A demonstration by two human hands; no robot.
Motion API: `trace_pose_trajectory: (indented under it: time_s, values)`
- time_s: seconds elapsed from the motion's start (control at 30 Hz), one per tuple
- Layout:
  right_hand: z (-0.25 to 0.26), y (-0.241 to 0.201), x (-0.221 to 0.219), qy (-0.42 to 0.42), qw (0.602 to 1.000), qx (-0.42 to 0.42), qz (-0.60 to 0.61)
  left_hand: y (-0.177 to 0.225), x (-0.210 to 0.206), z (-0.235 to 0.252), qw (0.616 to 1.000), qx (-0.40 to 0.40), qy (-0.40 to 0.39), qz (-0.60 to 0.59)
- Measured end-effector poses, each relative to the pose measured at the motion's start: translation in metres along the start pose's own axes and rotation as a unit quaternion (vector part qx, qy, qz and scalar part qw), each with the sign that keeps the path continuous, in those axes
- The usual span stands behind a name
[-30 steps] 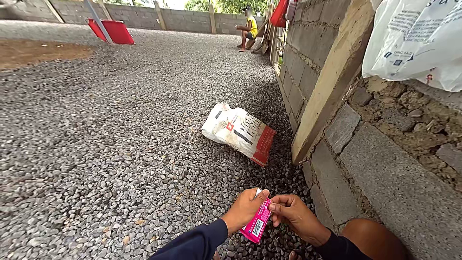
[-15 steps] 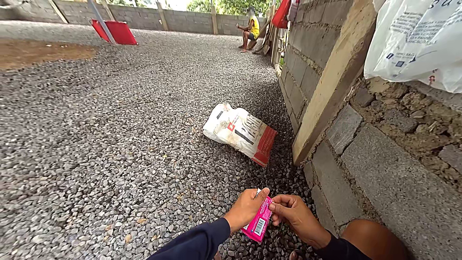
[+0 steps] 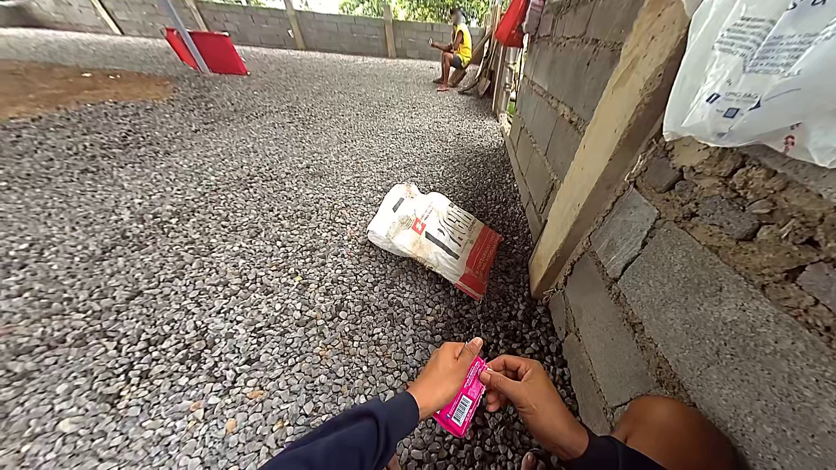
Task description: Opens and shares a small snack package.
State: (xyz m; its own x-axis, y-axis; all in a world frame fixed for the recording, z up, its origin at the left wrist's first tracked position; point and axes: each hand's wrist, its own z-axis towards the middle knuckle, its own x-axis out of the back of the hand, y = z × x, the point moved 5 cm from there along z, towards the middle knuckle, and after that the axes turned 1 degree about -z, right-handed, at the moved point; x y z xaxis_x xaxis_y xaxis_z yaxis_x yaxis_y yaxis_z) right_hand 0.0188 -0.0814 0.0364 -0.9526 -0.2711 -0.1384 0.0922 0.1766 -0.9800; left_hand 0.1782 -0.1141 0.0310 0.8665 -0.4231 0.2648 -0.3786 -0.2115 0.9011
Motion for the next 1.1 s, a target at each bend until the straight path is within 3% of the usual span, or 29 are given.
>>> trace_pose_trajectory:
  time_s: [0.3, 1.1]
  values:
    - [0.003, -0.008, 0.007, -0.077, 0.996, -0.008, 0.049, 0.012, 0.005, -0.001, 0.997, -0.054, 0.003, 0.048]
    - [0.003, -0.002, 0.005, -0.078, 0.991, -0.022, 0.107, 0.015, 0.011, -0.001, 0.994, -0.071, 0.004, 0.077]
